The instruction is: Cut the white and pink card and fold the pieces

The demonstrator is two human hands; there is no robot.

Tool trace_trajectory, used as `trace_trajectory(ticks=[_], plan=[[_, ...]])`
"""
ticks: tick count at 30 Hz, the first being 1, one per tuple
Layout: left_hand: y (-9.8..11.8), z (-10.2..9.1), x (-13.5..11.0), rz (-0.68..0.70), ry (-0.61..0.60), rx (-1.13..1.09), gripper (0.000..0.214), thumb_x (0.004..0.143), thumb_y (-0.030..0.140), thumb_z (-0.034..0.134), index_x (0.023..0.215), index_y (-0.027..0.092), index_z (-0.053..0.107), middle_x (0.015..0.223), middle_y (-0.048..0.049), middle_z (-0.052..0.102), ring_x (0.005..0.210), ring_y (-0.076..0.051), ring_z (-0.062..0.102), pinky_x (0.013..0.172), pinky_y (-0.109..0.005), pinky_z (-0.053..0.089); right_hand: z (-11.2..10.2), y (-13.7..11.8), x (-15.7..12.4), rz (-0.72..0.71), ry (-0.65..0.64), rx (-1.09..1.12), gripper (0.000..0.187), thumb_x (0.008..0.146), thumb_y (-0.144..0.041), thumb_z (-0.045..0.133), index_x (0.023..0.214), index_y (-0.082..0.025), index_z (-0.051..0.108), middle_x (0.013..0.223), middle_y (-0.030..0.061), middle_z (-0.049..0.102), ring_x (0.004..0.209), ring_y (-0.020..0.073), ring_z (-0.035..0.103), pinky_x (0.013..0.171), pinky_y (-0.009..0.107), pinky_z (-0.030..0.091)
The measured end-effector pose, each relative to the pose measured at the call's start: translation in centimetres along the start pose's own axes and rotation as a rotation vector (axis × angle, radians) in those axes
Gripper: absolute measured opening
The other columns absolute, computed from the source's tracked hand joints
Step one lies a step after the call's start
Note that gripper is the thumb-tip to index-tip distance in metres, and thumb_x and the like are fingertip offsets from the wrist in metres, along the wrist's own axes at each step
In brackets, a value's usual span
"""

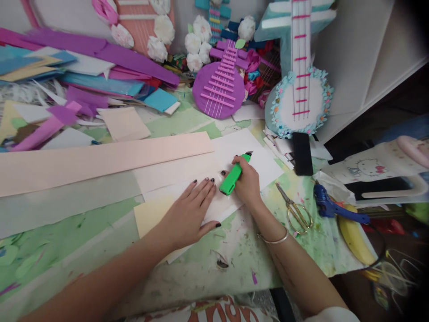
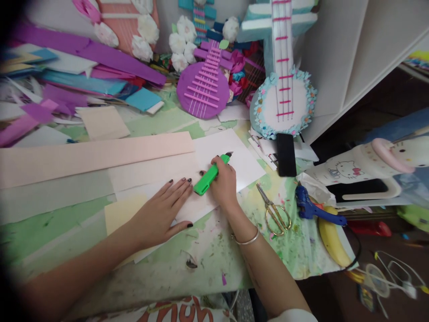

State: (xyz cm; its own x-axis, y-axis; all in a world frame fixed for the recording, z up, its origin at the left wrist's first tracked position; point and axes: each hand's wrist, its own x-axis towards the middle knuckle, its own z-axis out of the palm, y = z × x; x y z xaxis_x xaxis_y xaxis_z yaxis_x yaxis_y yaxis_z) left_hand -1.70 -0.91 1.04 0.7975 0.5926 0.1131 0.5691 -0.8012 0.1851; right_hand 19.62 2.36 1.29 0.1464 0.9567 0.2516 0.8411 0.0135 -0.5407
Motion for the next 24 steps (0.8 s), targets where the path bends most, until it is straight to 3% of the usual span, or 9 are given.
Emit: trace_trajectory(ticks=[7,13,24], plan=[[-0.1,-0.1,0.0,0.007,0.026,-0.004,0.076,0.095,0.061,0.029,0.151,0.01,0.02,0.156,-0.0153,0.023,0.145,-0.03,0.017,0.117,-0.047,0.014,-2.2,1.0,-1.6,0.042,-0.1,0.264,0.036,0.076,-0.04,0.067,0.106,-0.025,0.054,0.106,0.0037,0.067,0.091,0.0238,0.065,0.079,0.034,0.05],[-0.1,-0.1,-0.3,0.148,0.053,-0.008,0.056,0.1,0.047,0.029,0.149,0.019,0.029,0.154,-0.0077,0.031,0.145,-0.024,0.021,0.119,-0.047,0.009,-2.6,1.1,-4.3,-0.019,-0.105,0.178,0.028,0.079,-0.033,0.066,0.103,-0.023,0.055,0.131,0.0103,0.059,0.118,0.0292,0.056,0.096,0.044,0.044],[-0.1,0.0,-0.3,0.152,0.019,0.006,0.055,0.101,0.046,0.026,0.145,0.015,0.036,0.151,-0.0087,0.036,0.143,-0.024,0.026,0.117,-0.045,0.016,-2.7,1.4,-4.1,-0.043,-0.106,0.132,0.027,0.078,-0.026,0.065,0.104,-0.022,0.056,0.125,0.0104,0.063,0.114,0.029,0.058,0.094,0.041,0.045]])
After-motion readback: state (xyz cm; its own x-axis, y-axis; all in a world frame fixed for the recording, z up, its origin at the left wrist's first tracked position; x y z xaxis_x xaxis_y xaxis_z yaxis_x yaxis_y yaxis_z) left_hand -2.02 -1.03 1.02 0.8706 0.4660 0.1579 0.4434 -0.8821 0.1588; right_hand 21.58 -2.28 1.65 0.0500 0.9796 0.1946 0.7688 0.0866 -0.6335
